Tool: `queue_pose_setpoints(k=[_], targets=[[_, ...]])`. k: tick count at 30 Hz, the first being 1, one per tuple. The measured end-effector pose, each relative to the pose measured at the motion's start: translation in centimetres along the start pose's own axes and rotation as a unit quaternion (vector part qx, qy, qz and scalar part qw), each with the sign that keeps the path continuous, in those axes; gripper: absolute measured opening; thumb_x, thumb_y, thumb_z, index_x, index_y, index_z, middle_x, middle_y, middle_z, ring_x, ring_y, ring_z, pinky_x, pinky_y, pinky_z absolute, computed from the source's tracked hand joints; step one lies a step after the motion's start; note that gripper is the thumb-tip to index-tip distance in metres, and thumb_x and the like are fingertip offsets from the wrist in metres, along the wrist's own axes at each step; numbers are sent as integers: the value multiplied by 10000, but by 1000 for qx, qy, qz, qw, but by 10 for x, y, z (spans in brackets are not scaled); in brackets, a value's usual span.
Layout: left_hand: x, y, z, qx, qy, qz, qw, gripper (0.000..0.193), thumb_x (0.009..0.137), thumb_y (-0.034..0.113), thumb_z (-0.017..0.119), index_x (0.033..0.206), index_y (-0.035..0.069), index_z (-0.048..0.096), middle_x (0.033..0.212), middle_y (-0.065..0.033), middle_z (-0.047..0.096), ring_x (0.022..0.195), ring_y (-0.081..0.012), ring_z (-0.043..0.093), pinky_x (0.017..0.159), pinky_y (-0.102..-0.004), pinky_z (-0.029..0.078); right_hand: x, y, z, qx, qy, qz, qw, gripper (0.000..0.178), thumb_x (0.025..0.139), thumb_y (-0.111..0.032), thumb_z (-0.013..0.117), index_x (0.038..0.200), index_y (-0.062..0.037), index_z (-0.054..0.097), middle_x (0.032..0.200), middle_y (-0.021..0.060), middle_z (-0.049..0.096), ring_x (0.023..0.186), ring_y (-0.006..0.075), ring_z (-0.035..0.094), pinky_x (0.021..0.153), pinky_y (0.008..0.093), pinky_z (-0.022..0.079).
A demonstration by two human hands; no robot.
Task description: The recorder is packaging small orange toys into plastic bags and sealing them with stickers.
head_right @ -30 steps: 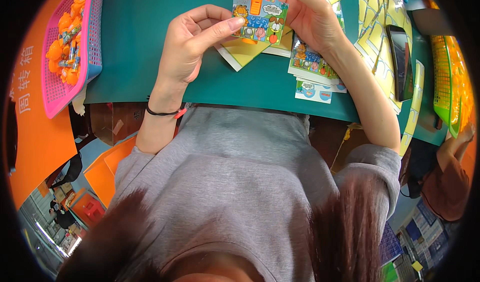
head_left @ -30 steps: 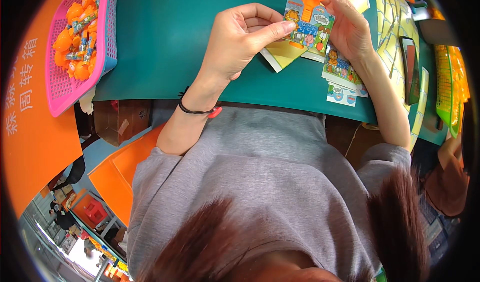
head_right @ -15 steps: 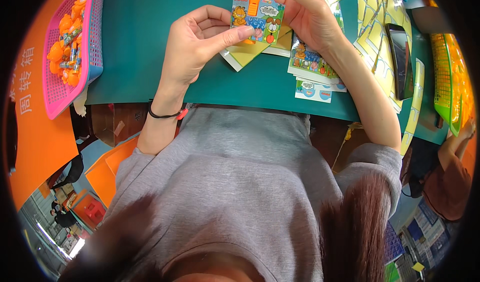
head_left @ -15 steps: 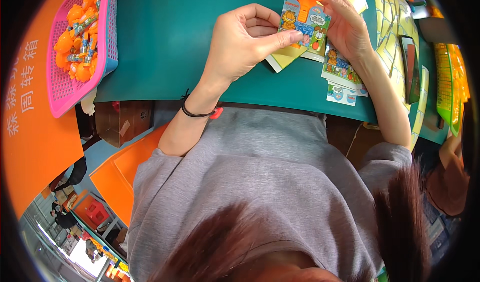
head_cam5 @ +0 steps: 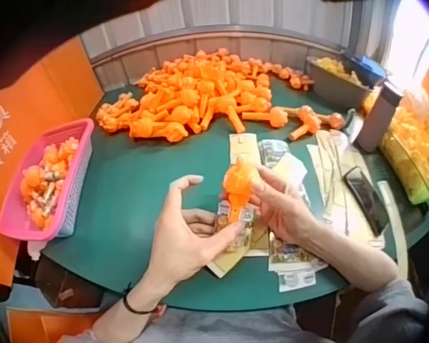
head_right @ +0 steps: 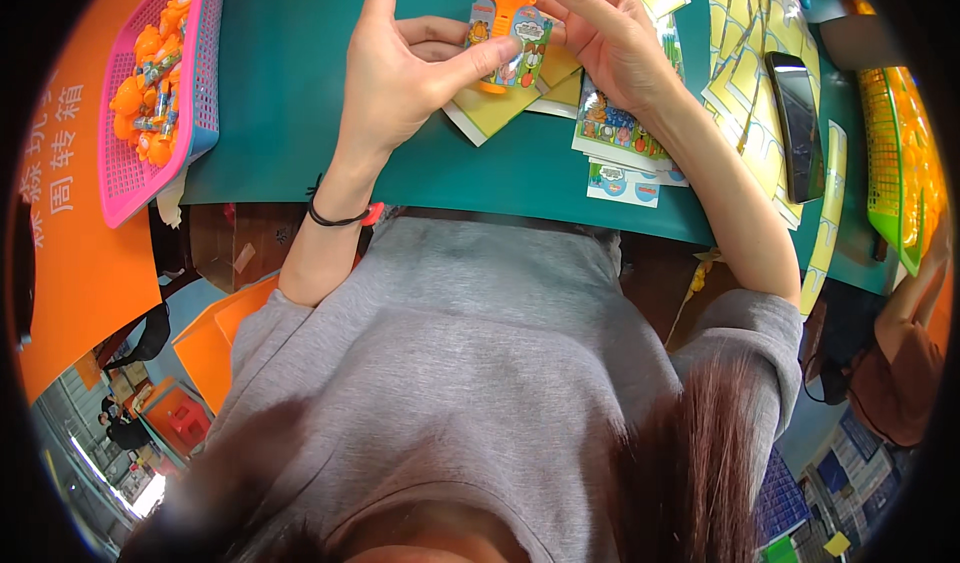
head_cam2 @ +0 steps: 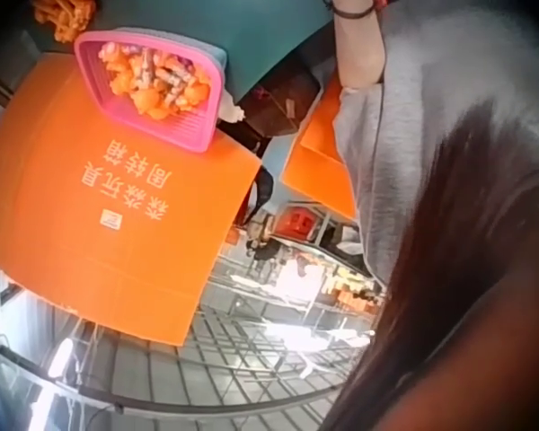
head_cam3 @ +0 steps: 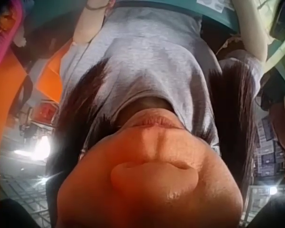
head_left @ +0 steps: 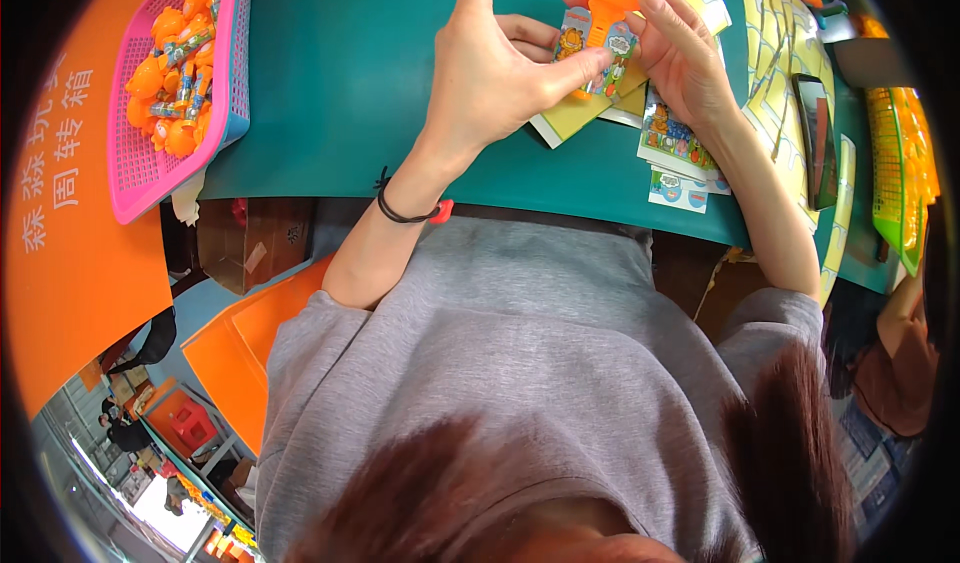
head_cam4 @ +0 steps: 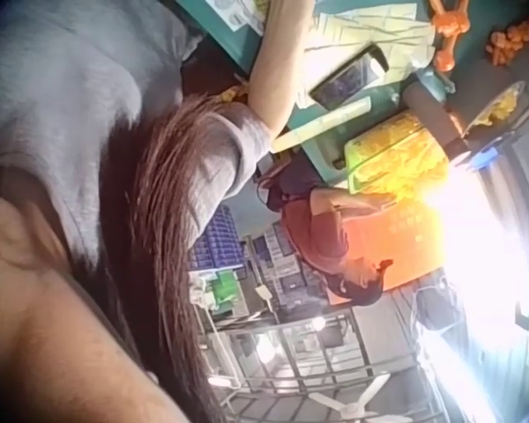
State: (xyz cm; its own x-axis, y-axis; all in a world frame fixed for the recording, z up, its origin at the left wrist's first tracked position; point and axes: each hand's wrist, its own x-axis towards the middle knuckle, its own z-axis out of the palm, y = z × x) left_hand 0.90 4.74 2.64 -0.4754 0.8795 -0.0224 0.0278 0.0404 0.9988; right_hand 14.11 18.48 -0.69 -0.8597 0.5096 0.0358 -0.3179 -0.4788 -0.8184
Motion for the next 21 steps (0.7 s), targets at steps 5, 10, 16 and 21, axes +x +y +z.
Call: queue_pose_setpoints(k=[5, 10, 16, 21], targets=[[21, -29, -2, 13, -17, 413, 911, 711, 727, 118, 837, 1264, 3, 386, 739, -81, 648, 637, -103, 645, 561, -220, 508, 0, 0, 8, -33, 12, -1, 999, 470, 952, -159, 610, 1370, -59, 421, 1230, 140, 597, 1129, 232, 612, 907, 343, 531], [11, 7, 1, 62, 8, 16, 998, 683, 729, 120, 841, 1236, -4, 401, 728, -79, 650, 625, -92, 627, 558, -210, 494, 36, 44, -52, 66, -175, -133, 973, 495, 927, -148, 641, 1356, -66, 410, 1197, 119, 603, 1091, 198, 617, 873, 319, 532], [6, 9, -20, -15, -4, -17, 1000, 642, 744, 136, 835, 1223, -19, 436, 761, -87, 674, 645, -90, 612, 595, -211, 486, 1, 7, -2, -158, -40, -53, 985, 518, 951, -270, 592, 1375, -31, 415, 1231, 111, 571, 1075, 195, 599, 904, 315, 491], [-4, -12, -53, -148, 46, 59, 986, 653, 771, 181, 844, 1247, -62, 468, 943, -177, 692, 890, -198, 686, 794, -297, 567, -3, 2, -6, -180, -45, -43, 982, 512, 951, -296, 558, 1365, -18, 442, 1242, 98, 524, 926, 184, 572, 835, 292, 438]])
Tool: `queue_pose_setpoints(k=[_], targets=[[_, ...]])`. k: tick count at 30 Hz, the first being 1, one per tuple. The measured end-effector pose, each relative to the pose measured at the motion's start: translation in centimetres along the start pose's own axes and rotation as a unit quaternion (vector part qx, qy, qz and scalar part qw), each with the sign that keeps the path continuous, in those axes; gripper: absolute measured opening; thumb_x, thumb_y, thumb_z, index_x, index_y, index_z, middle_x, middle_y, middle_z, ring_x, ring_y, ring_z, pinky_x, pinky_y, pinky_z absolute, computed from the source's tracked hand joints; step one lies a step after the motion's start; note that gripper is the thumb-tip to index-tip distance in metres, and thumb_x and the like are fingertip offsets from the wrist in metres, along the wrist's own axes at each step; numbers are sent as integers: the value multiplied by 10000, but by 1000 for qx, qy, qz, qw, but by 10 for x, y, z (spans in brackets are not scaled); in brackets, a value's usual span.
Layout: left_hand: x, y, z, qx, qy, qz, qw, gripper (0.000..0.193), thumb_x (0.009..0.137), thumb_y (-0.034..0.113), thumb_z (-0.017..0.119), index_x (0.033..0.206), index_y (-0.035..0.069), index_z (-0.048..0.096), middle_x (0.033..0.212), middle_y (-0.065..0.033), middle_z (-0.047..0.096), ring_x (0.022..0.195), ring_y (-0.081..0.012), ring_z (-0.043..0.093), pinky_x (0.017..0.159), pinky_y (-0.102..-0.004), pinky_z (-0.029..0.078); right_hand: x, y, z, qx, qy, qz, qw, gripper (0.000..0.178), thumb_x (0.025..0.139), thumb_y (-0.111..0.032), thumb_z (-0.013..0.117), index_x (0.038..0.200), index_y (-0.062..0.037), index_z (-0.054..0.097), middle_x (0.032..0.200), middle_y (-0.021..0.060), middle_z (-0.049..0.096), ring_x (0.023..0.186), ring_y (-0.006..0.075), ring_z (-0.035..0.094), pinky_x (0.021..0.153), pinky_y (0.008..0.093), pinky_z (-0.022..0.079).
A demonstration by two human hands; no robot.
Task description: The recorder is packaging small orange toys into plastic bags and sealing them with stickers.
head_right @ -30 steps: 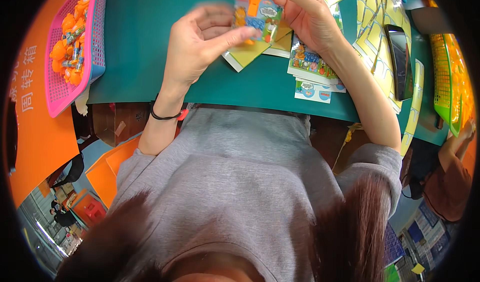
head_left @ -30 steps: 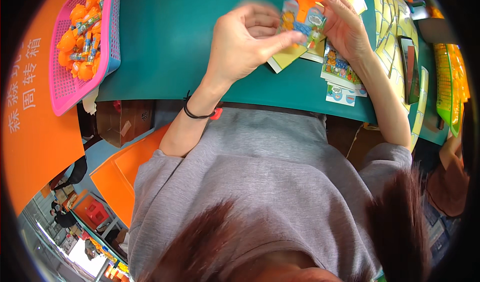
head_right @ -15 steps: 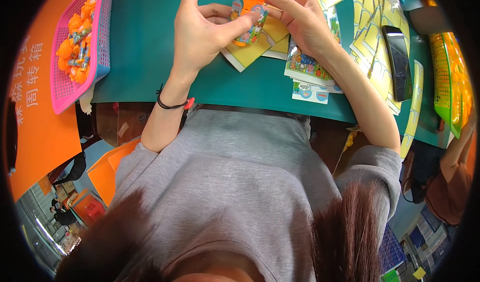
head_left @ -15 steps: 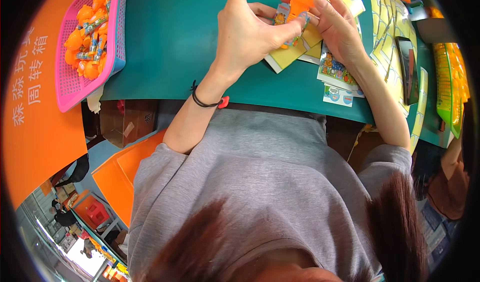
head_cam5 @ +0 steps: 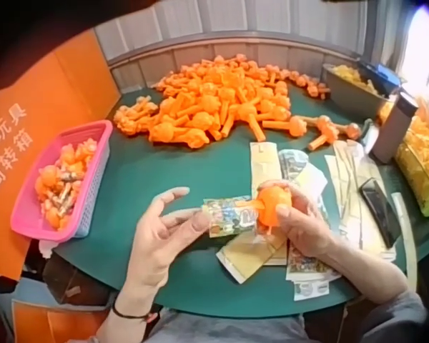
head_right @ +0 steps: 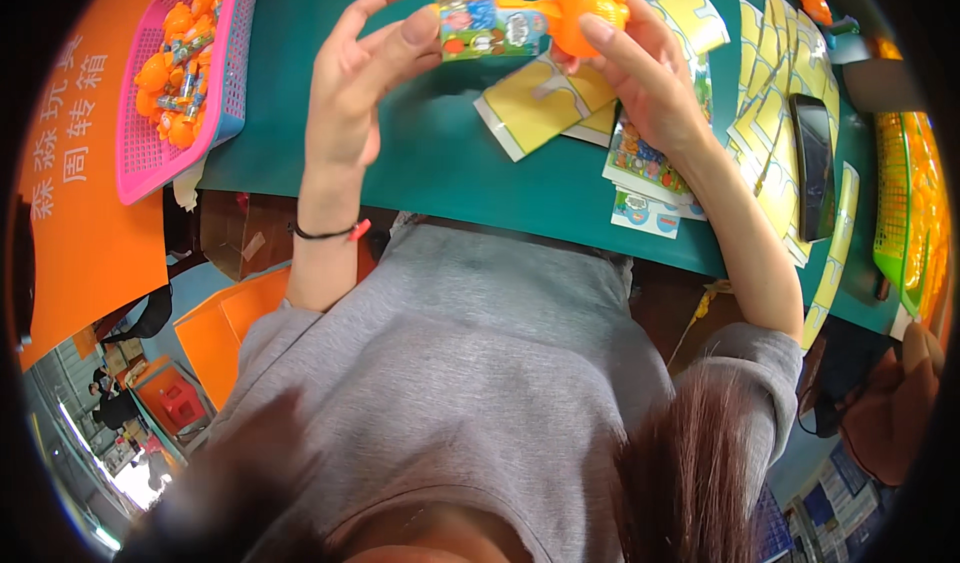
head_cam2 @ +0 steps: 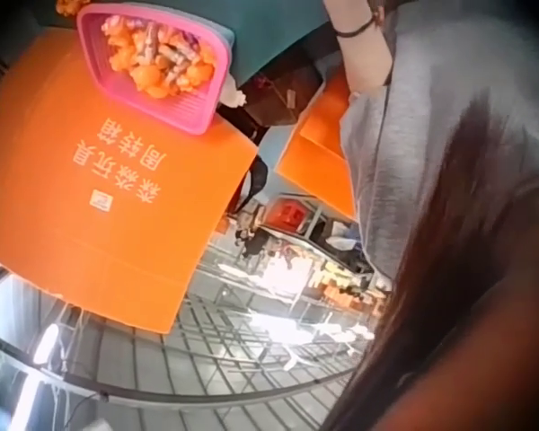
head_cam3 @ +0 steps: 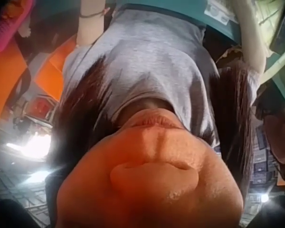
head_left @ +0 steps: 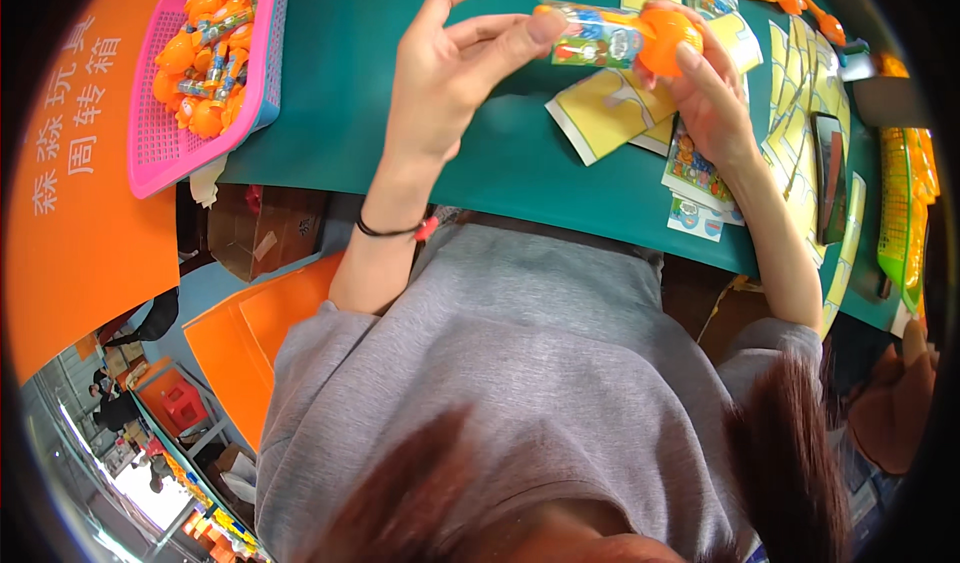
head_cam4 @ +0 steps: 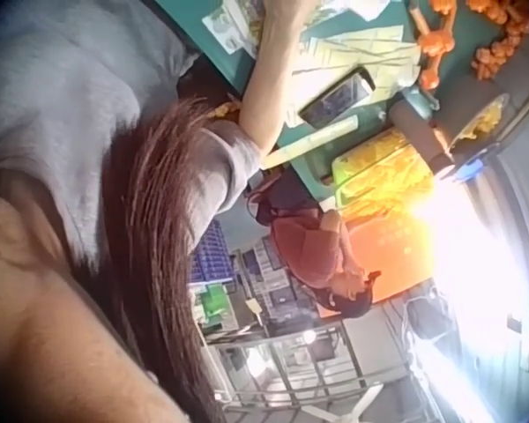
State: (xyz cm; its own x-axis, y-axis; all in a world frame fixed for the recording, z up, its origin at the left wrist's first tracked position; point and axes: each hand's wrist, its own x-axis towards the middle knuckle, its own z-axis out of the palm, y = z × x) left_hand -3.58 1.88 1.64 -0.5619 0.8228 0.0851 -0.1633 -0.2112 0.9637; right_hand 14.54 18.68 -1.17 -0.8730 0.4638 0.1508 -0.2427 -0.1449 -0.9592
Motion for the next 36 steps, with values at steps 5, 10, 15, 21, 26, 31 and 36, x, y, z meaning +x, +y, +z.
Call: queue_pose_setpoints(k=[5, 10, 15, 21, 26, 31, 36], targets=[[-20, -12, 9, 42, 32, 62, 997, 313, 789, 185, 830, 942, -34, 667, 922, -142, 711, 819, -133, 679, 715, -247, 553, -1, 1, 1, -17, 8, 4, 1000, 470, 946, -295, 568, 1319, -29, 466, 1265, 109, 521, 924, 176, 591, 815, 293, 462], [-14, -25, 19, 59, 77, 125, 987, 193, 810, 155, 804, 862, -7, 713, 766, -72, 719, 697, -102, 679, 650, -223, 536, -1, 3, 1, -34, 6, -16, 999, 423, 940, -269, 587, 1279, -42, 476, 1319, 133, 506, 950, 197, 619, 823, 304, 500], [-12, -23, 18, 96, 83, 148, 981, 146, 841, 128, 770, 864, -6, 716, 767, -70, 723, 708, -100, 684, 647, -218, 531, -1, 3, 1, -19, 4, -11, 1000, 414, 948, -272, 587, 1269, -35, 476, 1316, 139, 504, 938, 199, 628, 807, 300, 515], [-8, -26, 19, 133, 98, 186, 969, 151, 841, 131, 770, 856, -7, 712, 765, -62, 722, 693, -95, 676, 642, -215, 527, 0, 1, 0, 5, -2, 8, 1000, 429, 952, -287, 589, 1267, -17, 479, 1310, 141, 506, 925, 192, 635, 804, 301, 525], [-4, -28, 21, 193, 113, 209, 952, 265, 747, 215, 854, 806, 10, 696, 742, -42, 717, 648, -80, 655, 605, -212, 512, 0, 2, 4, -15, -3, 4, 1000, 424, 951, -282, 593, 1257, -10, 484, 1270, 143, 528, 899, 198, 651, 815, 351, 561], [-3, -24, 21, 286, 135, 154, 936, 365, 664, 267, 908, 803, 15, 684, 750, -37, 711, 662, -77, 645, 608, -210, 501, 3, 3, 8, 24, -6, 0, 1000, 363, 916, -246, 672, 1157, -15, 529, 1061, 142, 649, 836, 193, 698, 773, 333, 596], [0, -20, 21, 421, 171, 237, 859, 409, 626, 287, 929, 804, 24, 671, 775, -42, 701, 691, -93, 630, 612, -233, 507, 3, 4, 1, 31, -20, 39, 999, 362, 960, -287, 597, 1178, -9, 518, 966, 119, 648, 769, 164, 666, 787, 359, 585]])
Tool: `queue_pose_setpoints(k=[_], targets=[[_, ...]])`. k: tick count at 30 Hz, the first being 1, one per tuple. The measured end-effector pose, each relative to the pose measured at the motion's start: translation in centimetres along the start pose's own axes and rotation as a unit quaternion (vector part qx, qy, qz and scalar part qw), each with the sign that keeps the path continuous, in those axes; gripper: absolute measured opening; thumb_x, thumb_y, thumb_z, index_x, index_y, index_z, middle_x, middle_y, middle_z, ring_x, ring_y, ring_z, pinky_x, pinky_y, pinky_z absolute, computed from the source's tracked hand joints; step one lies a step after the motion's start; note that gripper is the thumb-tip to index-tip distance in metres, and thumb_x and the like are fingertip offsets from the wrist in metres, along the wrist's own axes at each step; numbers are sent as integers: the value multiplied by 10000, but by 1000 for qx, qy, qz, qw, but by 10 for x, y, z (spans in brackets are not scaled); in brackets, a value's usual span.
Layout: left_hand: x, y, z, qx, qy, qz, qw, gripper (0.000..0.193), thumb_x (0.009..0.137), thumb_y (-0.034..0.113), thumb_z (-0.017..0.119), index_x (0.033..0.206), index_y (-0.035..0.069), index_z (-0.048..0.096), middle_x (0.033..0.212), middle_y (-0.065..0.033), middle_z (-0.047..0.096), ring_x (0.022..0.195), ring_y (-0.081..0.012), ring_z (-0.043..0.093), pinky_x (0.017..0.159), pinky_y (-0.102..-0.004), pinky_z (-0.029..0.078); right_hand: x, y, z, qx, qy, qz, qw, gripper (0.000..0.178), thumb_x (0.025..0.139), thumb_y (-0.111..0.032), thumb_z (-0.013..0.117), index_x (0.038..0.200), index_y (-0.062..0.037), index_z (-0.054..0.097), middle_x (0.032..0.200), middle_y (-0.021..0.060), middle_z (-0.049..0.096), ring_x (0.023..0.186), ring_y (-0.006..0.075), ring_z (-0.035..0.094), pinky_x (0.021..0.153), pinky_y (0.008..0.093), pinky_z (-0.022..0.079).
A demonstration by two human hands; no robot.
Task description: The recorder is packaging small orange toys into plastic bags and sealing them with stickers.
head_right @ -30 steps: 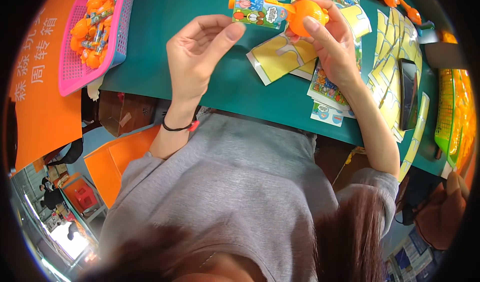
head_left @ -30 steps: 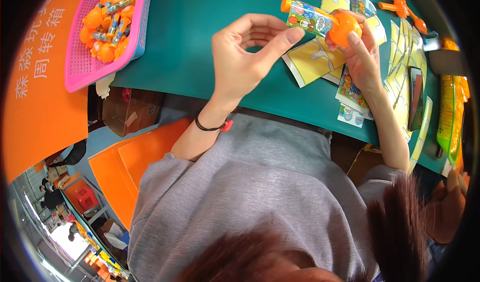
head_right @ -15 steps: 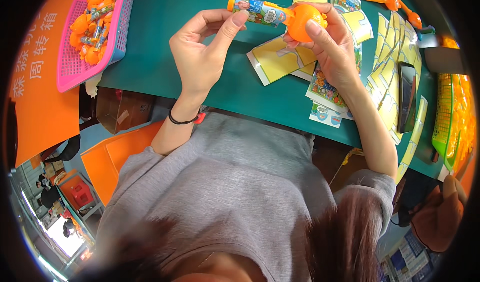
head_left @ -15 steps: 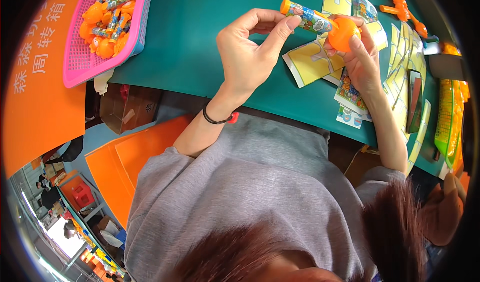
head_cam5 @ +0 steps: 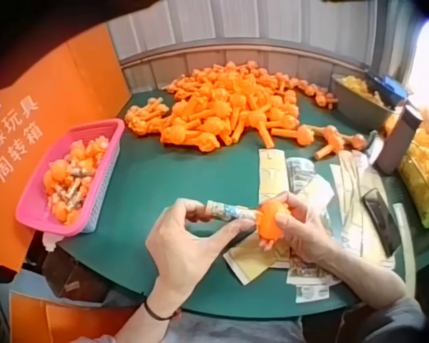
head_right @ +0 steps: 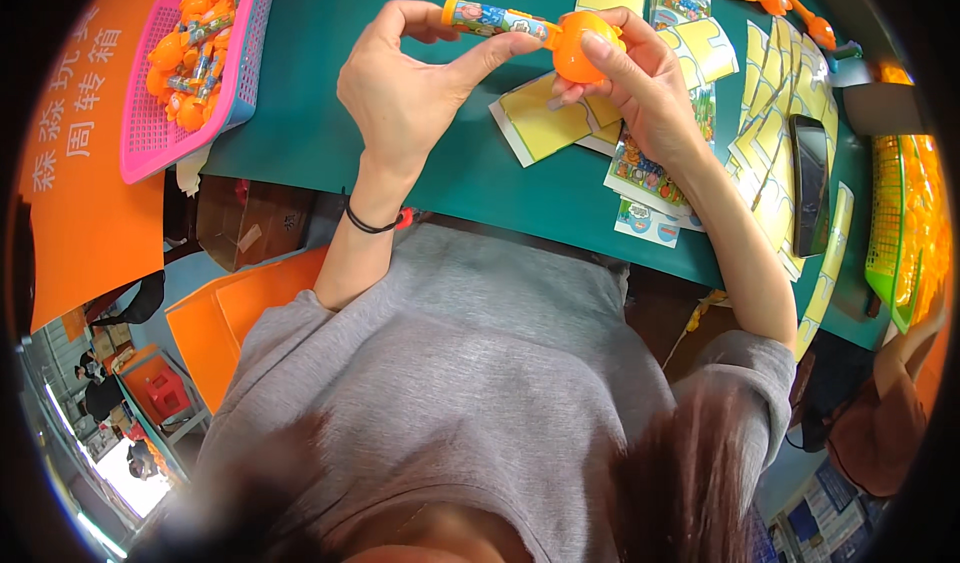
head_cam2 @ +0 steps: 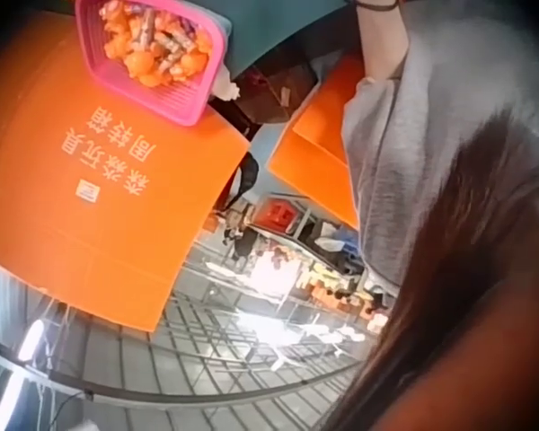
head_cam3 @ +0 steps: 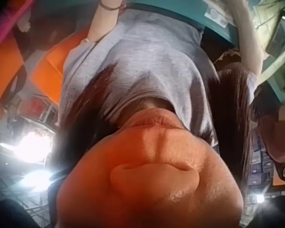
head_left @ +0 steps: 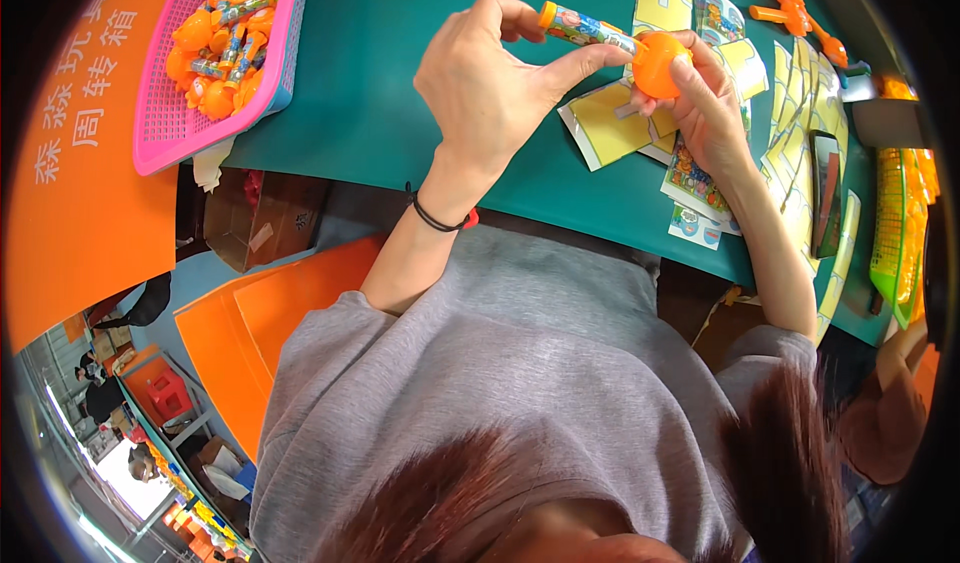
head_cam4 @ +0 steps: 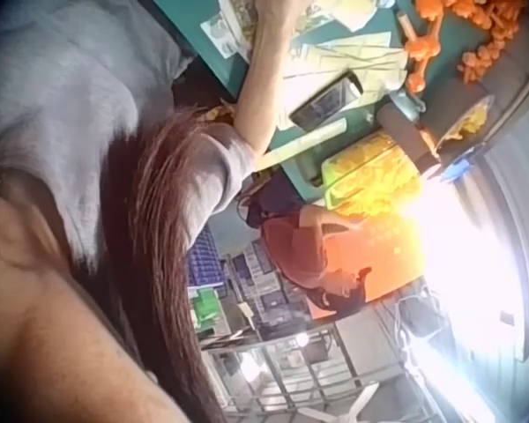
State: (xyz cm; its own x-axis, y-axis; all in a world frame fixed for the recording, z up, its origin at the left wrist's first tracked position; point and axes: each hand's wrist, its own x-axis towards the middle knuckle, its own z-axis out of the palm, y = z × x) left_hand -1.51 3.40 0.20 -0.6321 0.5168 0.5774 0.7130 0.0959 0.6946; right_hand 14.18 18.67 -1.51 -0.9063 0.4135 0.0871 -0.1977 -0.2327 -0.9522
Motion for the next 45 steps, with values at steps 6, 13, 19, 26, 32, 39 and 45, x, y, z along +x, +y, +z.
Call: queue_pose_setpoints(k=[6, 13, 19, 26, 32, 39, 45], targets=[[12, -2, -4, 77, 99, 222, 967, 444, 564, 409, 912, 792, 110, 674, 849, 37, 696, 864, -141, 595, 842, -327, 451, -2, 0, -3, 19, -3, 70, 997, 446, 1012, -393, 469, 1217, 2, 496, 911, 112, 635, 656, 119, 579, 838, 385, 561], [38, -22, -8, 63, 79, 414, 904, 344, 703, 287, 836, 945, 77, 713, 833, 17, 694, 845, -109, 595, 878, -344, 379, 1, -6, -2, 124, -60, 119, 983, 499, 1020, -421, 441, 1278, 4, 467, 982, 120, 633, 661, 93, 566, 789, 271, 533], [23, -28, -23, 28, -101, 202, 974, 244, 671, 323, 852, 865, 194, 779, 795, 52, 677, 970, -122, 569, 1133, -481, 188, 2, -2, 12, -105, 13, -3, 994, 522, 1001, -369, 499, 1409, -52, 431, 1044, 81, 622, 740, 85, 614, 753, 211, 529], [7, -20, -5, 52, -74, 166, 982, 327, 629, 339, 878, 913, 202, 789, 750, 34, 668, 914, -146, 584, 1116, -497, 241, 2, -2, 6, -23, -16, 36, 999, 510, 993, -331, 517, 1375, 1, 458, 1054, 74, 631, 753, 80, 638, 685, 191, 536], [15, -19, -16, 28, -165, 123, 978, 211, 738, 295, 814, 924, 197, 791, 785, 23, 716, 918, -140, 627, 1134, -492, 220, 2, -2, 12, -26, 9, 52, 998, 501, 994, -328, 514, 1347, 25, 475, 1034, 79, 643, 700, 75, 640, 639, 187, 536], [21, -24, -33, -90, -304, 104, 943, 284, 800, 186, 762, 1081, 152, 748, 973, -41, 744, 1009, -163, 667, 1128, -439, 308, 4, 8, -10, 9, -6, 98, 995, 491, 994, -367, 504, 1290, 25, 515, 864, 43, 631, 638, 63, 609, 666, 204, 550], [18, -23, -34, -91, -295, 180, 934, 457, 745, 39, 784, 1184, 135, 698, 1041, -59, 731, 869, -155, 693, 799, -252, 546, 5, 2, -6, 63, 24, 134, 989, 480, 999, -373, 489, 1269, 24, 493, 795, 37, 605, 565, 51, 531, 762, 246, 555]])
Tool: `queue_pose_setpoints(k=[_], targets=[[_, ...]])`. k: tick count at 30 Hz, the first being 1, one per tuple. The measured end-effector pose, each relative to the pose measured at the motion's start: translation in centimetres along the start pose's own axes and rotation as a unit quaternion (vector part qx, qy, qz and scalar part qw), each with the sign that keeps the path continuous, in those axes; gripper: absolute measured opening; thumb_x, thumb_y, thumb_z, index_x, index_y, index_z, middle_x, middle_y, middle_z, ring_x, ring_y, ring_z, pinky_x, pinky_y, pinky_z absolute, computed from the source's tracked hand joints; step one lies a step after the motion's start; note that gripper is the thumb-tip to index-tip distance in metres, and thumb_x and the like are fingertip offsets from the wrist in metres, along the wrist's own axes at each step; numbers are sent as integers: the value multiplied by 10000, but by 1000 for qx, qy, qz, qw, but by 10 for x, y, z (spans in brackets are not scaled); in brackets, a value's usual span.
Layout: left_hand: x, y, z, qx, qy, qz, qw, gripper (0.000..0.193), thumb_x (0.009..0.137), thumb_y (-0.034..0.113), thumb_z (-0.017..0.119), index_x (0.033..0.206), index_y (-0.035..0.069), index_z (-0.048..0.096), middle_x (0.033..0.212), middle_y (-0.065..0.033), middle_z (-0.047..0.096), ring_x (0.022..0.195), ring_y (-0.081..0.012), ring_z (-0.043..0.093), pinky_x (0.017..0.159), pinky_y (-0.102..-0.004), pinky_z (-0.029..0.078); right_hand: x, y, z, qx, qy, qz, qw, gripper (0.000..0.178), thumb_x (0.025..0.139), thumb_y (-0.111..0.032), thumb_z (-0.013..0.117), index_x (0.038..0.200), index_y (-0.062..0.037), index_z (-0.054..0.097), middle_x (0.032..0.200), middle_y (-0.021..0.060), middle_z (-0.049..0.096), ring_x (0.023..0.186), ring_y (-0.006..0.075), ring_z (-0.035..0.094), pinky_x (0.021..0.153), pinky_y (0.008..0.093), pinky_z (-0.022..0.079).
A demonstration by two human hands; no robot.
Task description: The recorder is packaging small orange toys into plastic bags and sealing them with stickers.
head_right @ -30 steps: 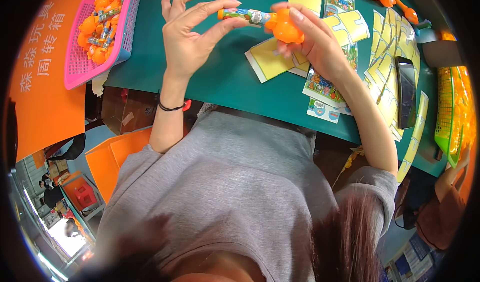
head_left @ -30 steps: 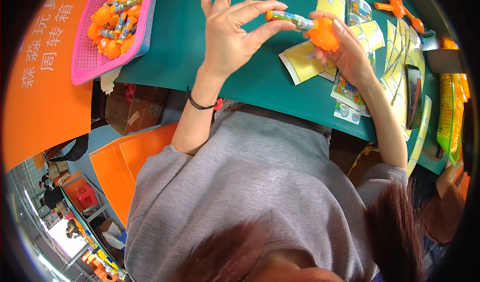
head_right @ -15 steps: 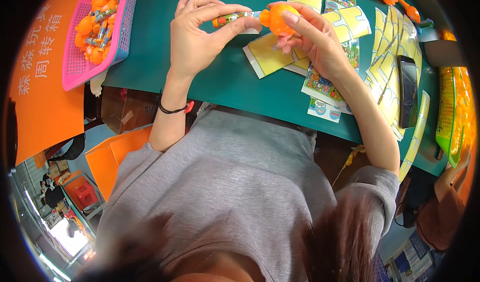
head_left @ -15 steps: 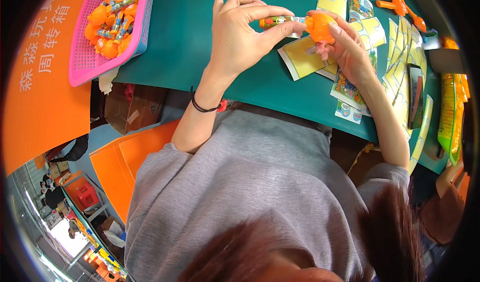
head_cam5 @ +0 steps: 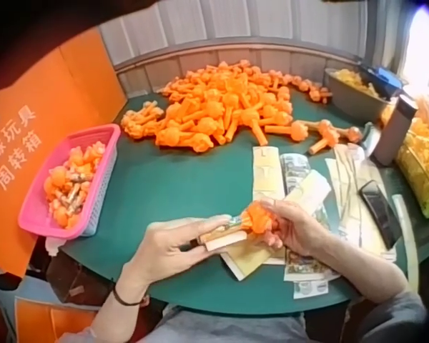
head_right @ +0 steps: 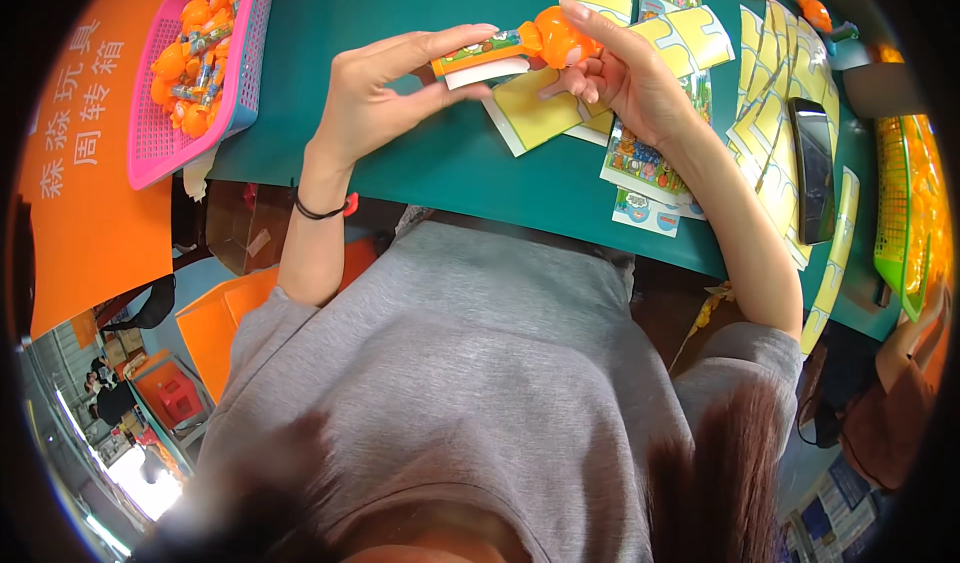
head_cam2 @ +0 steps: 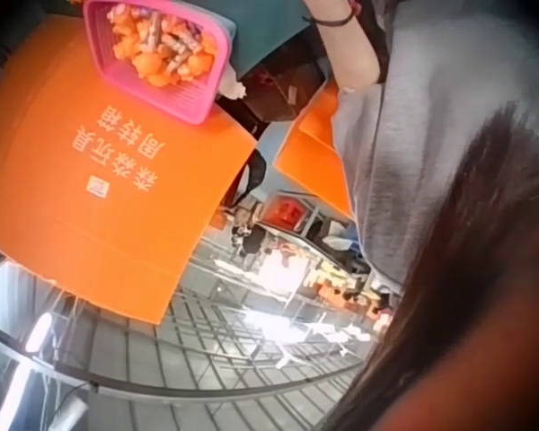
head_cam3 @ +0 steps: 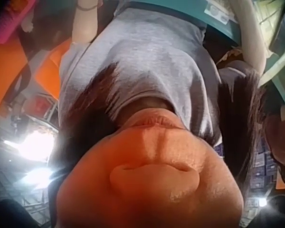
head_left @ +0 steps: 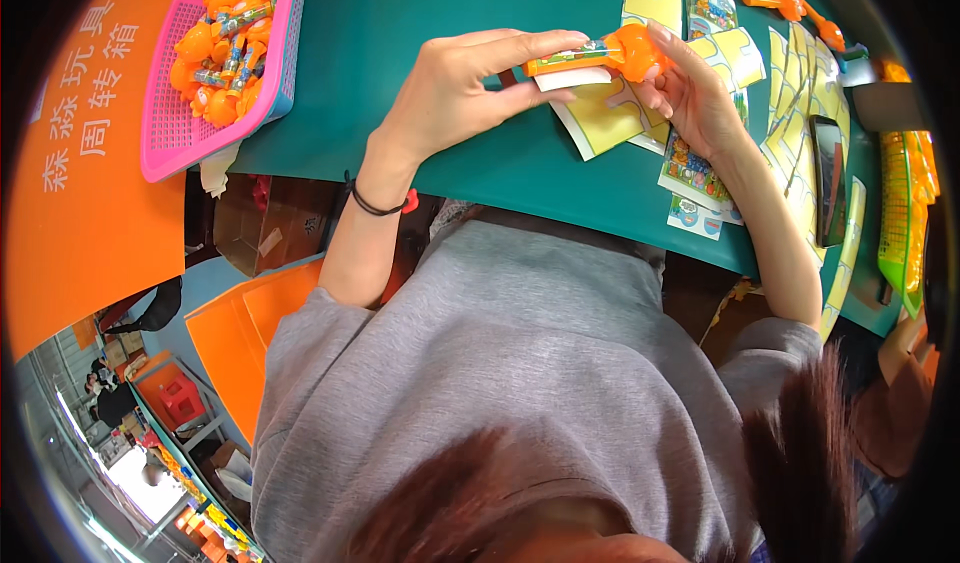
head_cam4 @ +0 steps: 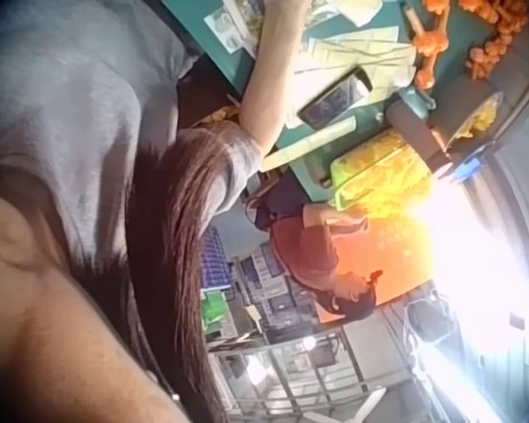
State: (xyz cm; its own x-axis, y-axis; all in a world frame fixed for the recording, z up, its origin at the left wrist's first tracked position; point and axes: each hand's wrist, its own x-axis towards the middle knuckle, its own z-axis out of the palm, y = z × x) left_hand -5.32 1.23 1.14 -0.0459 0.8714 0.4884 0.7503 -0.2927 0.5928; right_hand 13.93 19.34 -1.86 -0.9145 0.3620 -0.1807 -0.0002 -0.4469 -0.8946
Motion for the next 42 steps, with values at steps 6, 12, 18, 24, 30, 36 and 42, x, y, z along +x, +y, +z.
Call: queue_pose_setpoints(k=[6, 12, 18, 24, 30, 36, 42], targets=[[8, -1, 10, 12, 26, 0, 1000, 351, 802, 59, 757, 1145, 118, 721, 880, -37, 735, 654, -84, 647, 603, -212, 530, 1, -2, 10, 10, 14, -25, 1000, 520, 944, -440, 585, 1101, 55, 602, 765, 74, 656, 527, 36, 561, 707, 208, 570], [12, 3, 15, -168, 48, -152, 973, 231, 870, 135, 718, 1091, 71, 733, 778, -29, 717, 584, -69, 633, 539, -195, 510, 3, 10, -2, -11, 20, -38, 999, 453, 1003, -382, 498, 1164, 36, 561, 755, 68, 636, 554, 45, 533, 735, 263, 571], [8, -2, 21, -130, 21, -153, 979, 259, 913, 249, 678, 1033, 27, 739, 699, -69, 691, 551, -79, 630, 512, -221, 485, -1, 3, 14, -74, 38, -43, 996, 488, 985, -384, 538, 1215, 44, 586, 704, 23, 629, 561, 49, 579, 624, 203, 533], [20, -3, 14, -192, -92, -287, 934, 390, 923, 378, 642, 999, 3, 718, 709, -115, 681, 603, -157, 655, 547, -279, 485, -2, 2, 16, -105, 36, -40, 993, 486, 980, -383, 553, 1247, 19, 598, 763, 18, 644, 591, 48, 594, 539, 158, 466], [3, 13, 5, -54, -15, -217, 975, 352, 959, 380, 585, 1101, 78, 697, 795, -122, 691, 658, -225, 644, 620, -325, 499, -4, -4, 29, -160, -24, -22, 987, 504, 979, -385, 552, 1293, 8, 559, 915, 56, 644, 700, 70, 585, 629, 202, 482], [-18, -9, -153, 357, 244, -378, 818, 332, 960, 329, 569, 966, 16, 679, 803, -149, 692, 778, -356, 664, 723, -443, 500, -6, 4, 26, -296, -93, -84, 947, 391, 958, -233, 593, 1259, 15, 568, 1069, 73, 607, 917, 85, 563, 808, 233, 466], [43, -7, -67, 217, 147, 25, 965, 374, 819, 361, 740, 1041, 62, 703, 1034, -140, 699, 948, -322, 652, 835, -386, 497, -11, -9, 43, -392, -191, -49, 899, 143, 849, -148, 738, 839, -15, 686, 810, 33, 617, 688, 101, 553, 579, 238, 412]])
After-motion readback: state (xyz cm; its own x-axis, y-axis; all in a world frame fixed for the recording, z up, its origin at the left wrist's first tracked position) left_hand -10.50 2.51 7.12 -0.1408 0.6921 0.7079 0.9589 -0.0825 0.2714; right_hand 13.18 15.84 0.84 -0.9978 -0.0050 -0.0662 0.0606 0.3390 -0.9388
